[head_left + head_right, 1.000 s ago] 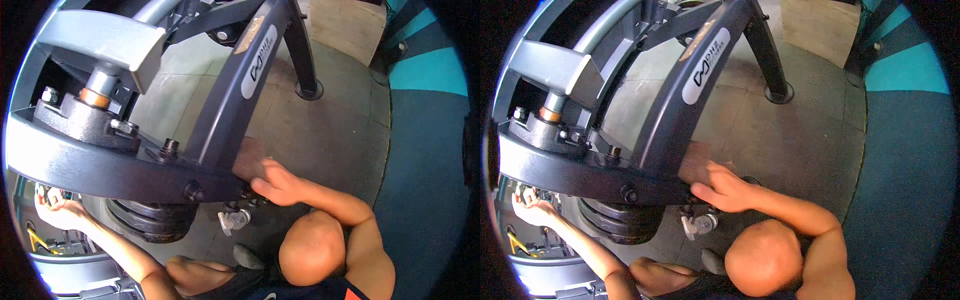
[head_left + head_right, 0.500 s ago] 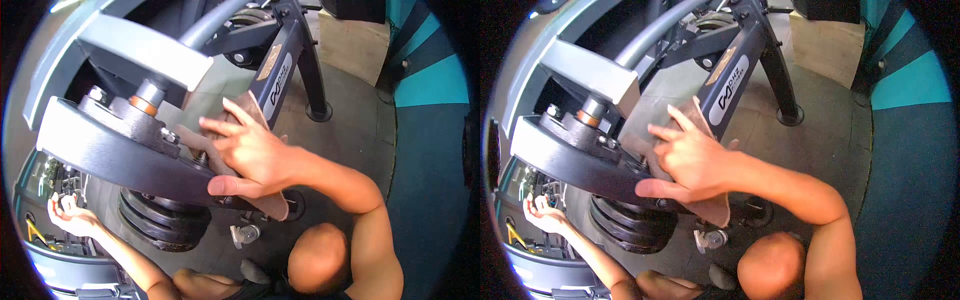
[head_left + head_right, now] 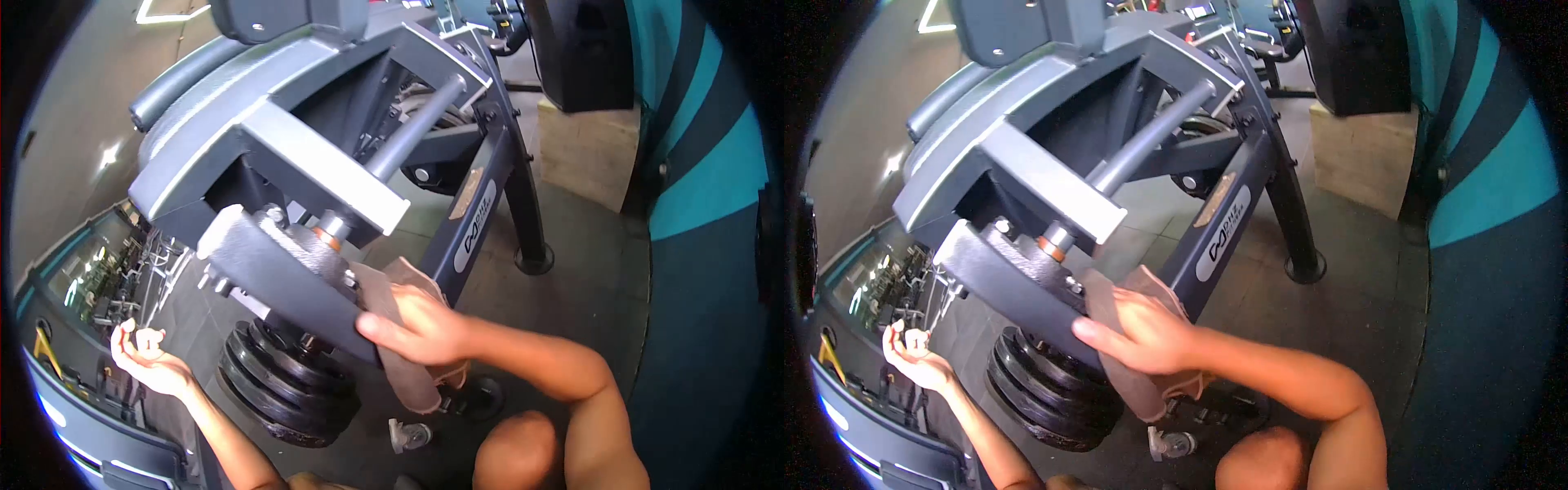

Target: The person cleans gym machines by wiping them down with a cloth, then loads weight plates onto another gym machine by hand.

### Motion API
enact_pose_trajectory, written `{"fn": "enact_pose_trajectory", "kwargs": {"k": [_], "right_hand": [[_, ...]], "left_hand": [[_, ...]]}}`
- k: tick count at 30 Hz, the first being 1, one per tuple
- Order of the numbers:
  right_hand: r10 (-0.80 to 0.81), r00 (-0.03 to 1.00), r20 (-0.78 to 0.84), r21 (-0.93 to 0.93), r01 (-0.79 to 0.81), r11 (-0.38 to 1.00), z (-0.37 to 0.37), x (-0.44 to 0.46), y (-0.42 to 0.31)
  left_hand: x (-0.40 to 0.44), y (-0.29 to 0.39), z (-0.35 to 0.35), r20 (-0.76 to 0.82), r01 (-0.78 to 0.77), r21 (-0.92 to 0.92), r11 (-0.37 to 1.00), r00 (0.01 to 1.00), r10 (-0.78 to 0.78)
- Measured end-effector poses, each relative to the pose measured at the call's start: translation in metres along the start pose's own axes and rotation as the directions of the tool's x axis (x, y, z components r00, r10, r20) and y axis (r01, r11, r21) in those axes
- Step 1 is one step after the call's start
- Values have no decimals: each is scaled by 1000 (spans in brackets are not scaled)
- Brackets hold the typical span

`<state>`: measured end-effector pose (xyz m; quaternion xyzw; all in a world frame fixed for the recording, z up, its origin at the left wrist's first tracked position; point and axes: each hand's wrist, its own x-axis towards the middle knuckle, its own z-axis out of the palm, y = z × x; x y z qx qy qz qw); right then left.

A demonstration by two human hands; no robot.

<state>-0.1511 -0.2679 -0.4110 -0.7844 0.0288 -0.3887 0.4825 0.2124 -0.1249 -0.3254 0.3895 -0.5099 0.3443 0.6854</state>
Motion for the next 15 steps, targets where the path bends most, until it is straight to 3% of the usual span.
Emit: {"fn": "enact_pose_trajectory", "kwargs": {"k": [1,2,4,6,7,8,9,11,12,13,14,15], "right_hand": [[-164,983,-78,-167,150,975,5,-8,6],[-234,954,-188,-232,189,954,10,-19,2],[-304,922,-240,-308,224,925,14,-38,0],[-226,941,-253,-230,168,959,20,-64,0],[-192,955,-225,-213,144,966,21,-72,-4],[-174,976,-134,-240,138,961,19,-68,-14],[-155,988,8,-282,151,947,14,-56,-30],[-18,900,436,-435,228,871,3,7,-71],[29,871,491,-495,252,831,-1,36,-85],[3,926,377,-533,214,819,-3,59,-96],[-184,982,40,-512,179,840,0,57,-91],[-344,889,-303,-472,174,864,4,56,-88]], "left_hand": [[1,0,0,-3,-3,-17,1000,1000,3],[3,1,-1,-8,-9,-29,1000,1000,8],[6,9,1,-55,45,-50,998,997,-48],[9,9,-3,-50,-9,-42,999,999,7],[12,9,-7,-80,44,-74,996,996,-50],[13,2,-11,-63,-10,-81,997,998,5],[12,6,-11,-108,38,-101,994,993,-49],[15,12,-8,-158,146,-213,966,971,-182],[16,13,-7,-162,192,-303,933,955,-249],[14,13,-5,-158,167,-287,943,963,-218],[14,11,-5,-158,157,-305,939,964,-213],[13,10,-6,-161,145,-322,936,965,-205]]}}
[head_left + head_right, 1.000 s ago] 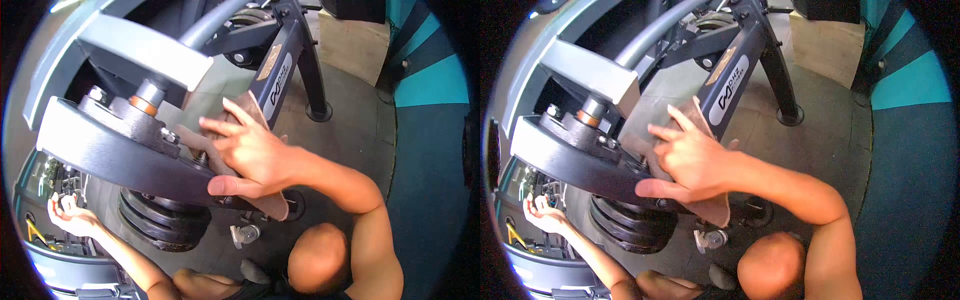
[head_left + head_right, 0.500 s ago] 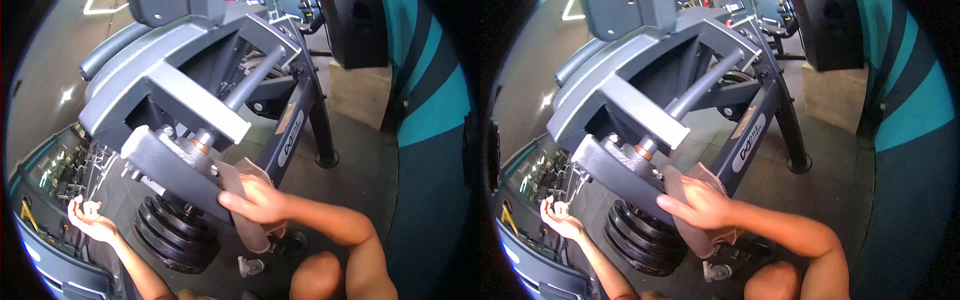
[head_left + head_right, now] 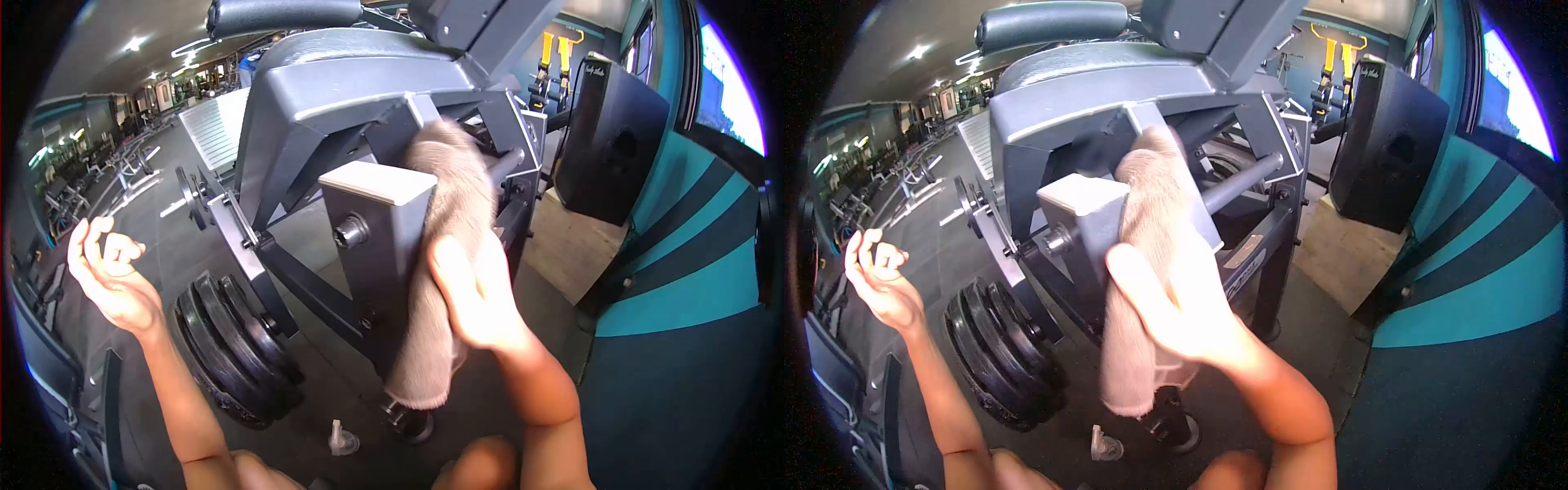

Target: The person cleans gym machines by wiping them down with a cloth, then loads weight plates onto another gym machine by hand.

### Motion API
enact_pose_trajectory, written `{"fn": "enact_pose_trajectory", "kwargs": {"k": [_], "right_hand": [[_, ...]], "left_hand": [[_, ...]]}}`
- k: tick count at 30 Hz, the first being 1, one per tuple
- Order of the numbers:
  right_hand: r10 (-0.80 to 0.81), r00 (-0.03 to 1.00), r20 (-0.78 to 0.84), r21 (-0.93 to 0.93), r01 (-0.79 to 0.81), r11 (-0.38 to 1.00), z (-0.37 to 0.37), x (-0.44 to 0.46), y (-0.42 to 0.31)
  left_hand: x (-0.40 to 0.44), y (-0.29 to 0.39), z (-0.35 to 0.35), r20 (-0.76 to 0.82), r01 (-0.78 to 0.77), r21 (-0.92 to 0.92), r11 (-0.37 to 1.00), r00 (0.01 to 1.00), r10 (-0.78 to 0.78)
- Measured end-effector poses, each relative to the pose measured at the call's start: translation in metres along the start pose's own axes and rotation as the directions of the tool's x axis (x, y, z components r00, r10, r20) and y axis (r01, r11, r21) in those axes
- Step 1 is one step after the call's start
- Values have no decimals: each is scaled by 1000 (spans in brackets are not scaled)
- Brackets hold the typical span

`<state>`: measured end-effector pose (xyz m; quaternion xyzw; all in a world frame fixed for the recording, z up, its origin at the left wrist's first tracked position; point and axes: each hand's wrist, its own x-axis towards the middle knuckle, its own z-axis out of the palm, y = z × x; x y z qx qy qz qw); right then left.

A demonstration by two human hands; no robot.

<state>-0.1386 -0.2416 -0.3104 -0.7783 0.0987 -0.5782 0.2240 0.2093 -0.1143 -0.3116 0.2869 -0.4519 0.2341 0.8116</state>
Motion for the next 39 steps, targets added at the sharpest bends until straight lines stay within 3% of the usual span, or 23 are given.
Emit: {"fn": "enact_pose_trajectory", "kwargs": {"k": [5,8,9,10,12,13,15,17,18,19,20,21,22,24,25,26,27,28,30,34,36,38,39], "right_hand": [[355,932,67,23,-357,934,-15,-13,0],[219,894,-391,4,-236,972,-39,-34,18],[669,701,-246,764,-284,579,-44,-19,10],[495,869,-7,830,-271,488,-66,-13,24],[424,888,175,868,-342,359,-55,21,-9],[581,803,135,863,-384,330,-27,54,-53],[611,752,248,707,-572,416,-25,83,-33],[663,738,126,336,-660,672,-7,107,-12],[777,610,156,486,-732,477,3,117,-17],[794,578,189,522,-744,417,0,124,-8],[777,625,-70,337,-719,608,-5,120,-8],[674,676,-298,101,-680,726,-3,115,-9],[433,768,-472,121,-430,895,5,93,-18],[234,824,-516,275,-100,956,-14,65,-34],[265,860,-436,430,-60,901,-27,50,-44],[71,906,-417,-320,-219,922,-44,37,-42],[-37,972,-231,-891,-197,410,-60,28,-40],[-134,983,-125,-945,-77,317,-64,15,-31],[-201,969,-143,-759,23,650,-38,-12,-10],[-59,995,-81,-499,11,867,28,-112,20],[146,988,-54,-363,-155,919,35,-153,32],[530,845,71,-52,-528,848,3,-173,54],[692,687,220,106,-722,683,-22,-184,66]], "left_hand": [[10,7,-7,-70,79,-168,983,993,-92],[17,12,-12,-109,97,-206,974,987,-121],[19,13,-15,-109,95,-223,970,987,-122],[20,15,-14,-130,97,-229,969,983,-129],[19,16,-13,-147,107,-245,964,978,-147],[19,16,-13,-153,113,-238,965,976,-152],[19,16,-13,-158,121,-225,967,975,-159],[19,16,-15,-156,124,-230,965,974,-163],[20,14,-16,-152,117,-233,965,976,-155],[19,13,-17,-146,115,-236,965,978,-152],[19,10,-19,-155,112,-240,964,976,-152],[20,14,-13,-195,117,-190,975,969,-154],[23,18,-10,-230,122,-185,975,959,-163],[30,15,-18,-203,113,-159,981,968,-144],[35,12,-24,-141,95,-149,984,983,-116],[40,9,-30,-78,75,-141,987,993,-87],[36,6,-27,-141,62,-111,992,987,-77],[32,2,-25,-204,52,-80,995,977,-67],[23,-6,-23,-174,59,-77,995,982,-72],[30,-1,-17,4,56,-200,978,998,-57],[14,13,16,-319,166,45,985,937,-144],[20,3,-7,-80,107,6,994,991,-106],[14,10,6,-115,77,71,995,991,-69]]}}
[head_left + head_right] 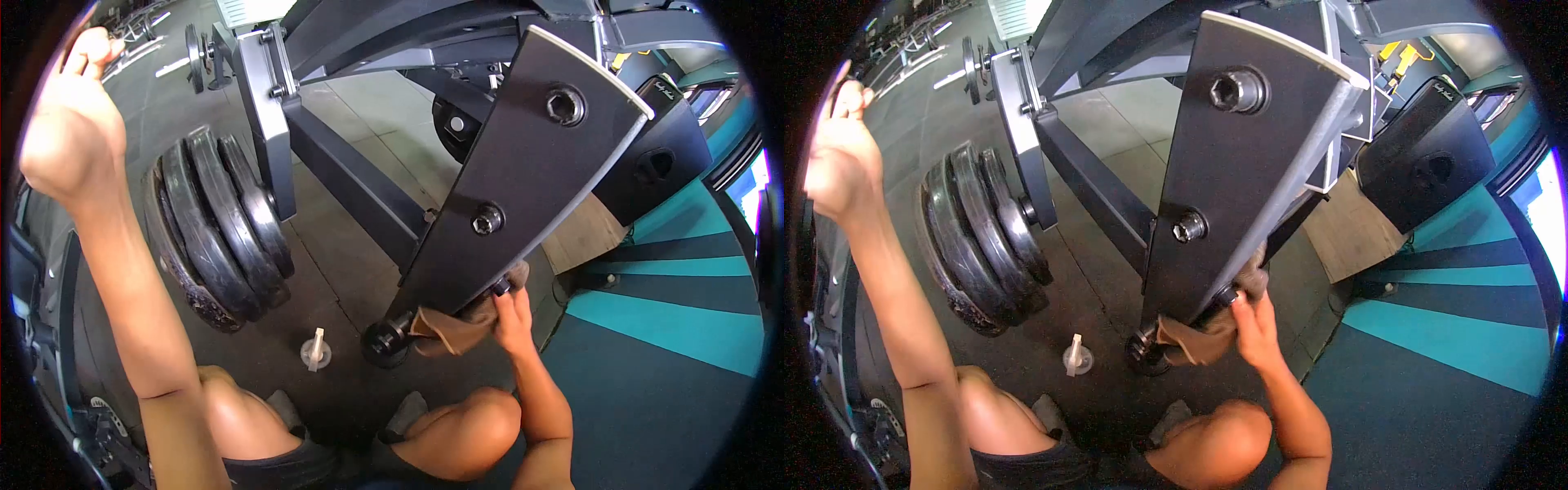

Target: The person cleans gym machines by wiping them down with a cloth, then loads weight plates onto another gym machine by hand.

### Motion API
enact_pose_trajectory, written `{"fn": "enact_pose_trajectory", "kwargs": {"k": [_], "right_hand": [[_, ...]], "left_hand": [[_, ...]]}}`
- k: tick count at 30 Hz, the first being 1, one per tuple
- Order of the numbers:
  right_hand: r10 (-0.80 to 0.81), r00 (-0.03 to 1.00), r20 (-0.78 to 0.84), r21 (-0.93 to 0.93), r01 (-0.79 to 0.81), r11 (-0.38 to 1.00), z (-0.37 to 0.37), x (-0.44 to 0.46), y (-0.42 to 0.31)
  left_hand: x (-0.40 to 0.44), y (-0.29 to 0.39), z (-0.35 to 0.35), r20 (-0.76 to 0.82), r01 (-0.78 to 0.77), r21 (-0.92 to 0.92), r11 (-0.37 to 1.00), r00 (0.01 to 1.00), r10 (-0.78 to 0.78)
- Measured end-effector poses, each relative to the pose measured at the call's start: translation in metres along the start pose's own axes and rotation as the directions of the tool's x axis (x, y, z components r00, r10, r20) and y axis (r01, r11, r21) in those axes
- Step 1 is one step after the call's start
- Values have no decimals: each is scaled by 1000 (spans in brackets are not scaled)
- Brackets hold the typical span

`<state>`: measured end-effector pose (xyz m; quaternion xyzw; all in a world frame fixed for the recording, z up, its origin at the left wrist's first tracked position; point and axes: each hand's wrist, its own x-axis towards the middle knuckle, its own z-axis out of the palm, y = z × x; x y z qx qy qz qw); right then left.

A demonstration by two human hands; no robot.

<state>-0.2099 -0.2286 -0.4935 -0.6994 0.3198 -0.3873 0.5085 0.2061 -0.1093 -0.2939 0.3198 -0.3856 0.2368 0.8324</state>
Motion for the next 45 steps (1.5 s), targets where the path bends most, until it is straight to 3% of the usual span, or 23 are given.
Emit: {"fn": "enact_pose_trajectory", "kwargs": {"k": [3,6,7,10,13,15,16,18,20,24,25,28,29,32,34,35,37,38,39,40,42,44,45], "right_hand": [[304,948,-96,333,-257,907,-3,-5,3],[185,975,121,134,-201,970,4,-30,52],[281,933,226,354,-347,869,-4,-29,57],[526,784,329,320,-616,720,-35,-45,111],[601,782,163,678,-532,508,-32,-50,115],[556,800,228,721,-522,456,-20,-66,161],[544,805,237,639,-550,537,6,-71,149],[532,806,259,587,-568,576,34,-82,147],[525,796,301,629,-580,518,29,-78,170],[762,549,343,718,-676,163,40,-78,191],[834,488,257,686,-700,198,45,-75,186],[711,643,285,573,-709,411,45,-78,214],[738,623,260,568,-716,405,36,-72,200],[464,846,262,786,-466,405,-16,-43,85],[195,978,68,852,-159,499,-40,-27,35],[84,996,-40,754,-25,656,-49,-19,20],[-216,948,-234,437,301,848,-38,-1,10],[-487,846,-217,88,514,853,-26,15,12],[-685,720,-108,-210,657,724,-14,32,19],[-758,653,-4,-347,710,613,-9,44,30],[-737,663,131,-462,699,546,-17,63,56],[-827,546,-134,-446,712,542,-34,92,74],[-746,613,-258,-423,623,658,-49,98,79]], "left_hand": [[8,-15,-19,30,-58,53,997,998,57],[6,-13,-20,51,-83,84,993,996,79],[2,-9,-15,47,-76,86,993,996,72],[3,-23,-19,119,-76,-14,997,990,77],[58,-63,-77,219,31,-121,992,976,-4],[58,-67,-64,384,-146,-84,986,908,167],[23,-42,-24,520,-423,-8,906,772,365],[1,-26,1,290,-71,-78,994,953,91],[-2,-31,0,273,-114,1,994,956,109],[-2,-39,-7,288,-154,87,984,950,123],[-1,-39,-8,292,-159,100,982,948,124],[-2,-42,-10,300,-161,133,978,947,115],[-2,-43,-10,300,-160,139,977,947,113],[2,-50,-17,311,-171,187,967,944,107],[12,-59,-28,335,-191,244,951,937,102],[24,-68,-39,356,-213,291,933,929,101],[34,-76,-50,377,-224,335,915,922,88],[9,-56,-21,331,-150,283,947,942,50],[-17,-37,8,283,-78,222,972,959,12],[-43,-18,37,235,-11,154,988,972,-25],[-65,0,66,199,-43,88,995,980,25],[-63,-1,63,245,-122,44,992,963,108],[-66,4,65,244,-159,44,986,959,144]]}}
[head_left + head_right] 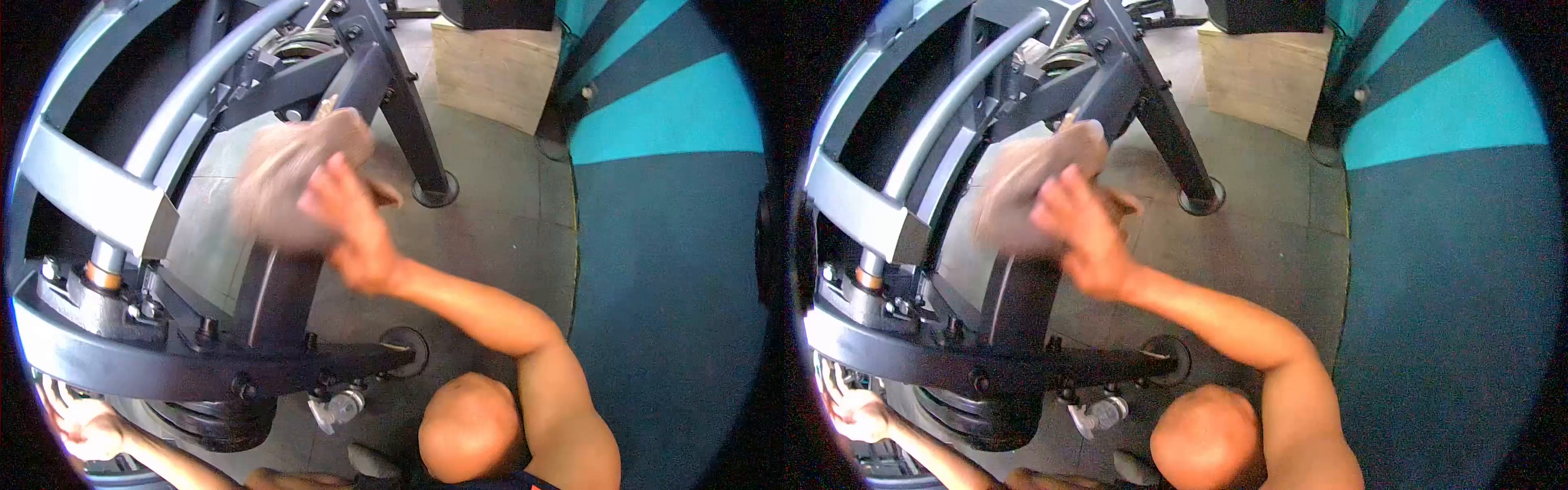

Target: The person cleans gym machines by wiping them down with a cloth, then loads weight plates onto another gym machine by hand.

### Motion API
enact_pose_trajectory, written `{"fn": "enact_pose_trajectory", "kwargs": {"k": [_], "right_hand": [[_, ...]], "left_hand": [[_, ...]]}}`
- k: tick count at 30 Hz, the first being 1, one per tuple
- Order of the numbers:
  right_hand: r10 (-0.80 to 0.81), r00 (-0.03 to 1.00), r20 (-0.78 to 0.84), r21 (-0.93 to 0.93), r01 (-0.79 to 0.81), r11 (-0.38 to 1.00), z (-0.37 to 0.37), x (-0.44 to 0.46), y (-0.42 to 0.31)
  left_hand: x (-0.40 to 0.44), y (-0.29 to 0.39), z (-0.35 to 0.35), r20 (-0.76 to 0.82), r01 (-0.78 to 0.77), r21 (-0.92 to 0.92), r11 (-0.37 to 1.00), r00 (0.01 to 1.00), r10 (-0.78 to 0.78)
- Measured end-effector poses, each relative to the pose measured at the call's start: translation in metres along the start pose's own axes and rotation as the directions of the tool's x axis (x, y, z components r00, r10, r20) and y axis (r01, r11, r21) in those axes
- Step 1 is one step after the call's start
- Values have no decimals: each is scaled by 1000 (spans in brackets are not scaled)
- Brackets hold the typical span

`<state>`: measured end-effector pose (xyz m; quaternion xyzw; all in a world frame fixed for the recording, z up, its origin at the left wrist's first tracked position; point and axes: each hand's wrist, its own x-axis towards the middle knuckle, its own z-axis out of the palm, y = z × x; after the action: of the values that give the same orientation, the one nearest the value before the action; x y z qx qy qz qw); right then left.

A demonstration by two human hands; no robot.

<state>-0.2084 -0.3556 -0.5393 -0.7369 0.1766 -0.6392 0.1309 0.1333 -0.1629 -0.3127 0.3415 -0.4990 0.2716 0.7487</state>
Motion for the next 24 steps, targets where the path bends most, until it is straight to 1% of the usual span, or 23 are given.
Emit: {"fn": "enact_pose_trajectory", "kwargs": {"k": [1,2,3,4,5,6,7,8,9,11,12,13,14,15,16,17,19,20,21,22,24], "right_hand": [[266,917,-298,243,-196,950,0,17,6],[529,789,-314,291,-450,844,-17,38,16],[528,752,-395,346,-411,843,-37,60,27],[454,771,-447,353,-315,881,-51,84,39],[297,790,-536,273,-171,947,-59,110,51],[179,843,-507,166,-108,980,-70,136,66],[118,897,-425,-74,-165,984,-67,153,110],[56,940,-336,-332,-173,927,-64,171,153],[-7,970,-244,-551,-133,824,-60,188,196],[-114,986,-125,-604,15,797,-61,172,181],[-64,988,-140,-538,-22,842,-64,163,191],[-140,971,-193,-504,25,863,-62,146,216],[159,952,-262,-252,-227,941,-69,132,175],[274,877,-394,-81,-330,940,-68,117,182],[627,700,-342,399,-496,771,-80,117,183],[802,493,-337,734,-396,552,-92,133,160],[730,505,-460,774,-176,609,-111,170,145],[589,630,-506,609,-223,761,-121,189,151],[434,749,-501,414,-233,880,-130,205,160],[388,783,-486,183,-343,921,-132,217,161],[357,848,-391,-62,-412,909,-131,230,240]], "left_hand": [[-4,8,4,-4,-35,11,999,999,35],[-14,28,32,-77,-22,83,996,997,28],[-15,26,28,-76,-20,96,995,997,28],[-15,24,23,-63,-29,108,994,997,36],[-14,22,19,-54,-33,121,992,998,39],[-15,20,16,-45,-36,138,990,998,43],[-14,19,13,-40,-39,148,988,998,45],[-15,17,16,-28,-39,159,986,999,44],[-17,17,17,-21,-42,165,985,999,46],[-21,16,21,-7,-45,193,980,999,47],[-22,16,23,3,-50,201,978,999,50],[-23,15,22,5,-46,206,977,999,46],[-24,16,22,8,-51,215,975,999,50],[-25,16,19,11,-52,227,972,999,50],[-26,16,18,14,-54,237,970,999,53],[-27,17,17,17,-59,244,968,998,56],[-30,14,19,36,-54,268,962,998,46],[-31,12,23,43,-53,271,961,998,43],[-32,11,24,51,-51,277,959,998,39],[-33,9,26,56,-51,282,958,998,37],[-35,7,29,66,-52,292,955,997,34]]}}
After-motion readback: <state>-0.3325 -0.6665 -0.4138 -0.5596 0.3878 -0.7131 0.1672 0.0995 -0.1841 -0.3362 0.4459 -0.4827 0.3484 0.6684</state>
